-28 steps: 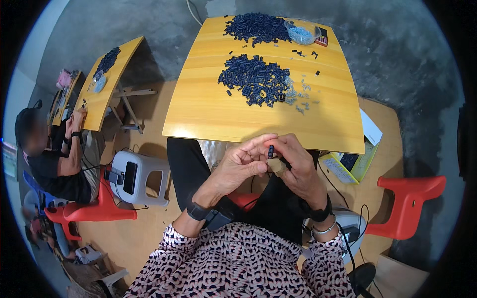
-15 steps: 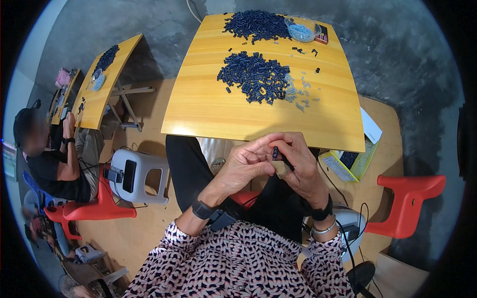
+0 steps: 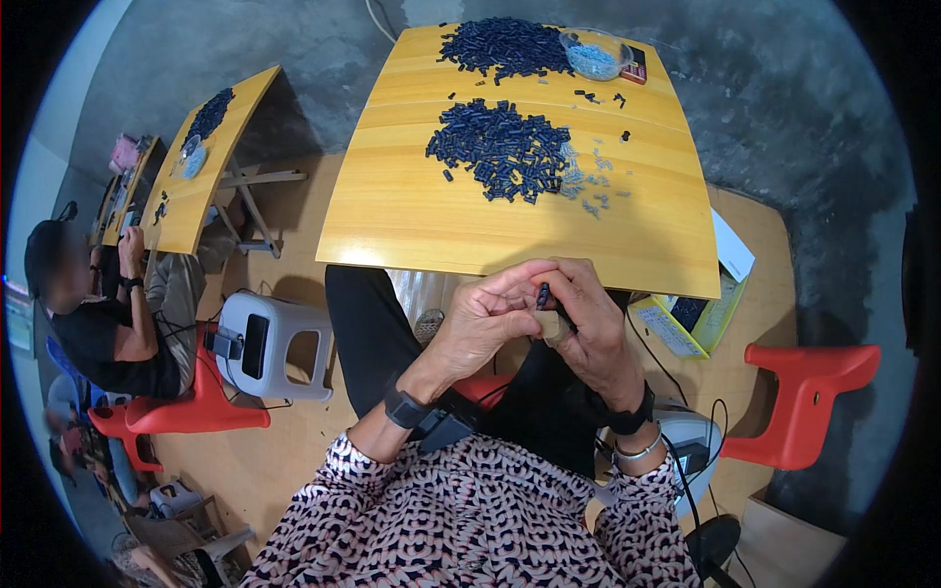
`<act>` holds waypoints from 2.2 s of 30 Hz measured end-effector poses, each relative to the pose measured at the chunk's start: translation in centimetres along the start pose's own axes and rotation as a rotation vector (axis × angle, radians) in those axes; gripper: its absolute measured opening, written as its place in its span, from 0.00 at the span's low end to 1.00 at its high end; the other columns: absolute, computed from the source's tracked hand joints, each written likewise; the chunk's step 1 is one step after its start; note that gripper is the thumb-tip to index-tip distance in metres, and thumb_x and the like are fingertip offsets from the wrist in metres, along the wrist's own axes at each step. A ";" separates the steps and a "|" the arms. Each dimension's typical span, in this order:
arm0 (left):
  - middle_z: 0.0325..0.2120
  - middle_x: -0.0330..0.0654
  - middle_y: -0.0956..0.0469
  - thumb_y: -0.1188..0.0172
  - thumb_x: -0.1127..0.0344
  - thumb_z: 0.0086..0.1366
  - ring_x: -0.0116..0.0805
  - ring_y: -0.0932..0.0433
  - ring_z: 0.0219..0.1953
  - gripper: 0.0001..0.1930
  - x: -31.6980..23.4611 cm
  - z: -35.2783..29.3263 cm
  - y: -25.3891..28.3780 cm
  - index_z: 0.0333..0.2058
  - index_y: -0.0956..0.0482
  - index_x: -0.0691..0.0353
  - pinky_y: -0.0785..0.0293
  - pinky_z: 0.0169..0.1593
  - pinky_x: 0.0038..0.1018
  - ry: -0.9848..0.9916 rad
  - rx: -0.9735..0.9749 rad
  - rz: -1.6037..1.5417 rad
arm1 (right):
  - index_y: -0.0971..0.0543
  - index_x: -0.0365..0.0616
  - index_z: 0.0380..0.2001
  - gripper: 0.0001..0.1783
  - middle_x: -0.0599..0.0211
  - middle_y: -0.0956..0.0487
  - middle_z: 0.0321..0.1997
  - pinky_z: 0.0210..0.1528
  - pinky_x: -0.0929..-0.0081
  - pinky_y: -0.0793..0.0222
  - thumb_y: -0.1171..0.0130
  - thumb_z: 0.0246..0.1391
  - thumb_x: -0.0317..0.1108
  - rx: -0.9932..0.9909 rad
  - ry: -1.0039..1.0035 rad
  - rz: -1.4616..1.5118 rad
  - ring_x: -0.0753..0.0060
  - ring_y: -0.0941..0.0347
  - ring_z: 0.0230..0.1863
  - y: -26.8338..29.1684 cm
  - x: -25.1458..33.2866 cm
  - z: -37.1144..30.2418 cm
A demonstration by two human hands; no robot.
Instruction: Manually assemble small plastic black components by snapping them together and sorting into a red bowl.
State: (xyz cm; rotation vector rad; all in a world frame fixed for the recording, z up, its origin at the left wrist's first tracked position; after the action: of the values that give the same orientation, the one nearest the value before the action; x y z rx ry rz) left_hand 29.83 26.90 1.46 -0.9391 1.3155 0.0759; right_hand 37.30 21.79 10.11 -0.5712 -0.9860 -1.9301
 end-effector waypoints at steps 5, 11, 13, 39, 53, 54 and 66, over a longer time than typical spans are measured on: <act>0.45 0.41 0.26 0.35 0.71 0.49 0.26 0.27 0.45 0.35 -0.2 -0.1 -0.4 0.56 0.38 0.69 0.28 0.49 0.19 -0.027 -0.005 -0.026 | 0.31 0.31 0.45 0.24 0.53 0.31 0.45 0.43 0.67 0.32 0.41 0.40 0.19 0.030 0.004 -0.059 0.51 0.32 0.44 0.0 0.4 0.0; 0.36 0.33 0.29 0.39 0.77 0.55 0.17 0.31 0.35 0.28 -0.7 -0.4 -1.4 0.56 0.35 0.66 0.30 0.40 0.13 -0.100 0.005 0.114 | 0.31 0.32 0.45 0.26 0.52 0.31 0.46 0.44 0.67 0.33 0.44 0.37 0.16 -0.004 0.000 -0.055 0.50 0.33 0.46 0.4 0.9 -0.4; 0.37 0.33 0.29 0.38 0.77 0.54 0.17 0.31 0.35 0.29 -0.5 -0.5 -1.5 0.56 0.35 0.66 0.31 0.40 0.13 -0.104 0.012 0.087 | 0.31 0.32 0.45 0.26 0.52 0.31 0.46 0.44 0.66 0.33 0.44 0.37 0.16 0.014 -0.016 -0.050 0.50 0.33 0.46 0.4 1.0 -0.7; 0.36 0.36 0.29 0.39 0.71 0.57 0.20 0.29 0.33 0.26 0.2 -1.4 -1.4 0.54 0.33 0.67 0.26 0.36 0.18 -0.177 -0.040 0.167 | 0.30 0.32 0.42 0.21 0.54 0.31 0.43 0.45 0.69 0.33 0.42 0.40 0.18 -0.061 -0.043 -0.025 0.53 0.32 0.44 0.0 0.9 -1.8; 0.43 0.43 0.26 0.42 0.71 0.59 0.28 0.25 0.36 0.29 -1.2 0.8 0.9 0.58 0.41 0.67 0.25 0.40 0.22 -0.074 -0.192 0.140 | 0.25 0.40 0.44 0.14 0.66 0.24 0.34 0.35 0.79 0.31 0.47 0.53 0.24 -0.684 -0.537 0.079 0.77 0.28 0.33 11.5 -8.3 -8.7; 0.42 0.43 0.26 0.42 0.71 0.59 0.28 0.26 0.36 0.29 -2.7 -0.5 2.8 0.58 0.41 0.67 0.25 0.40 0.22 -0.108 -0.272 0.115 | 0.25 0.40 0.45 0.14 0.68 0.24 0.34 0.34 0.80 0.31 0.49 0.54 0.24 -0.775 -0.438 -0.028 0.78 0.29 0.31 14.7 -8.5 -9.4; 0.42 0.39 0.25 0.44 0.61 0.62 0.31 0.27 0.42 0.18 -10.8 -42.6 34.7 0.47 0.30 0.64 0.28 0.47 0.28 -0.604 -1.117 -0.334 | 0.29 0.38 0.51 0.20 0.61 0.24 0.42 0.36 0.74 0.29 0.48 0.55 0.32 -1.236 -0.703 -0.162 0.73 0.27 0.39 40.4 -34.0 -38.5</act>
State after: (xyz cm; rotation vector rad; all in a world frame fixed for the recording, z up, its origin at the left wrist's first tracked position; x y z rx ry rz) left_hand -25.59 27.73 -6.26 -1.8699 0.4582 0.8303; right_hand 89.03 -5.27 -19.30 -1.9946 -0.0527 -2.3932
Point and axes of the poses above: each hand's wrist, its own z-axis towards the middle knuckle, its own y-axis out of the back of the hand, x = y × z, the point moved 10 cm from there along z, towards the middle knuckle
